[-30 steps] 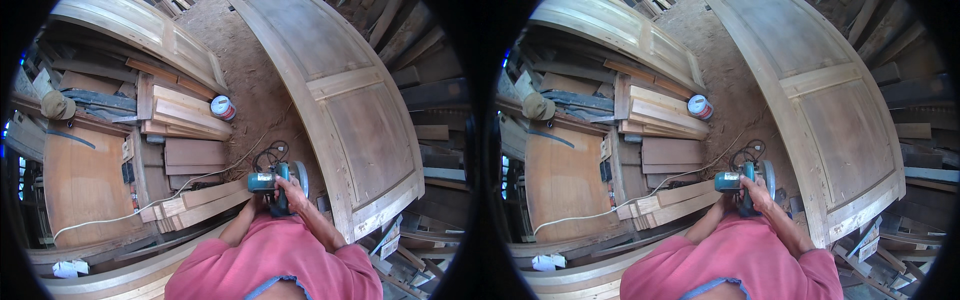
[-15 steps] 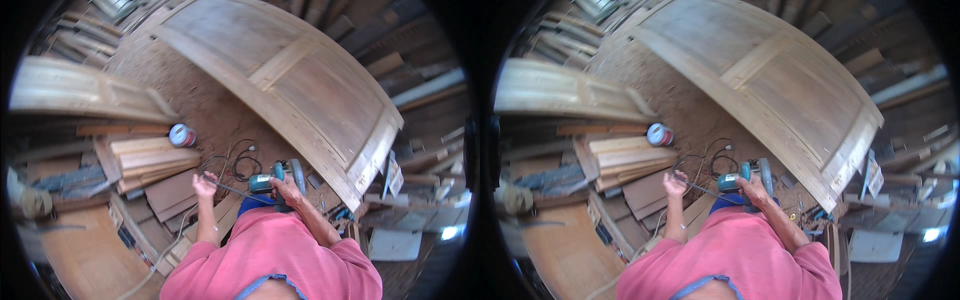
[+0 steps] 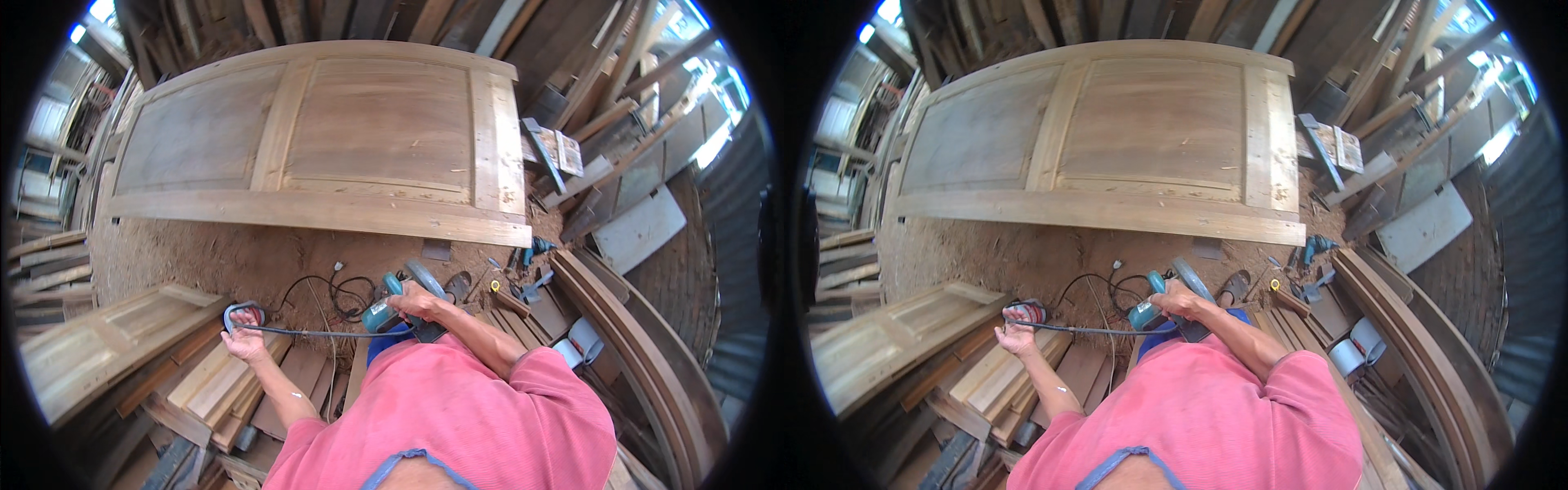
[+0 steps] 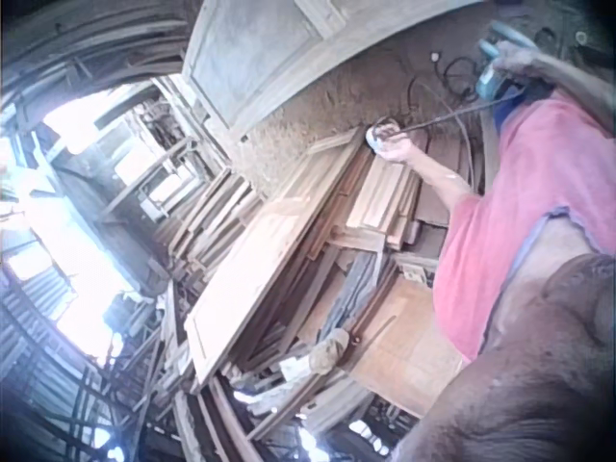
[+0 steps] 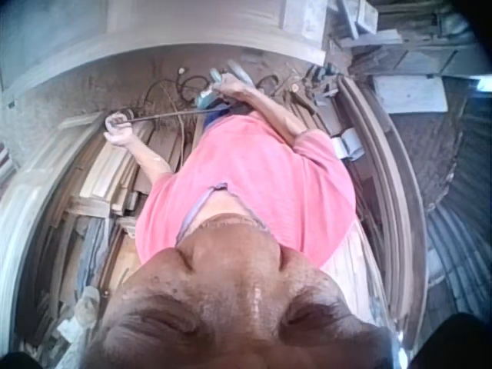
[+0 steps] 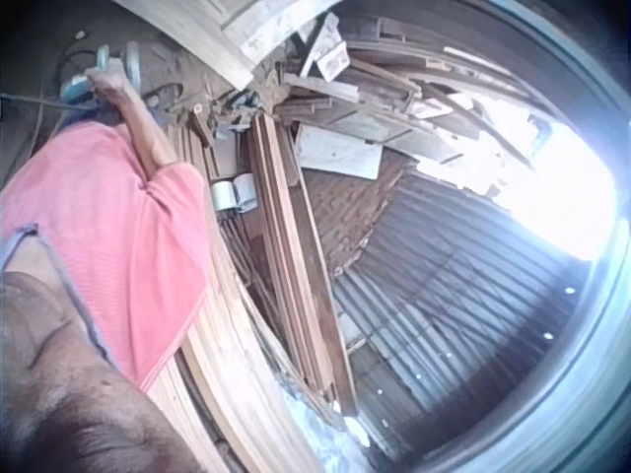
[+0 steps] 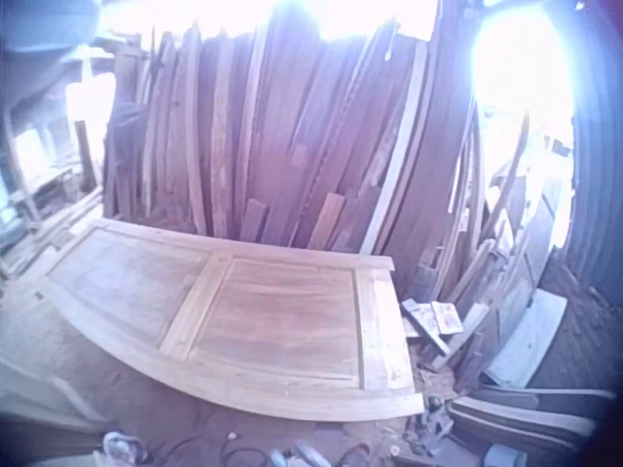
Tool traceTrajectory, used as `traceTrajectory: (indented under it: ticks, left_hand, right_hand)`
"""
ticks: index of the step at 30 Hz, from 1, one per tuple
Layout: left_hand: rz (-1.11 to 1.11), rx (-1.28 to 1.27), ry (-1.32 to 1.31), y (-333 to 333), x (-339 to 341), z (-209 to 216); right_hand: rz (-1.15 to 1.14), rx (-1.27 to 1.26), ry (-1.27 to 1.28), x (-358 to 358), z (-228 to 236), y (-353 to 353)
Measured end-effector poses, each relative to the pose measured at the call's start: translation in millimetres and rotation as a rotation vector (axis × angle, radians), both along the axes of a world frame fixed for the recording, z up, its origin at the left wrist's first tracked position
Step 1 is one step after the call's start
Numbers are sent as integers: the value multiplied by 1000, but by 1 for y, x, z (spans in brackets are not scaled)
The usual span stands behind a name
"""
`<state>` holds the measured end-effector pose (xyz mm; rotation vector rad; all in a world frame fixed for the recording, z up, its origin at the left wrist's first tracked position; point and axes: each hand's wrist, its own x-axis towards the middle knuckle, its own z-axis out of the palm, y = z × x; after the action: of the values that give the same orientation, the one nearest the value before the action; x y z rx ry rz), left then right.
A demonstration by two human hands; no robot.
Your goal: The person marks a wooden door frame using a try square and a pencil, then moves around the workshop to handle a water bottle and a small electronic device before preparing a circular saw by untangling its power cord.
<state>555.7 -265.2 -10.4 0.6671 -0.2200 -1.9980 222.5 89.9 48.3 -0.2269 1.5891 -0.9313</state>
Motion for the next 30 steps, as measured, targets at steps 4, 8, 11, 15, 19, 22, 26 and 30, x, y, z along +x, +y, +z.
traceTrajectory:
  ticks: [4, 8, 11, 15, 19, 22, 26, 30]
  left_hand:
    - [-62, -76, -70, -16, -10, -2]
    - [-26, -30, -114, -19, -44, 10]
    - [-10, 25, -183, -8, -85, 29]
    - [-63, 108, -159, -10, -104, 19]
    - [-194, 184, -265, 9, -158, 14]
    - [-353, 115, -289, 45, -225, 16]
    - [-538, 0, -276, 96, -293, 18]
    - [-656, -131, -554, 162, -357, 38]
  right_hand:
    - [83, 97, 74, -8, 13, 25]
    - [91, 89, 93, -10, -17, 69]
    - [28, 232, 77, -20, 6, 94]
    - [-368, 236, -67, -24, -41, 132]
    - [-708, 249, -180, -42, -60, 173]
    - [-812, 247, -156, -55, -70, 202]
    - [-744, 291, 22, -63, -107, 235]
    - [-629, 393, 144, -71, -141, 272]
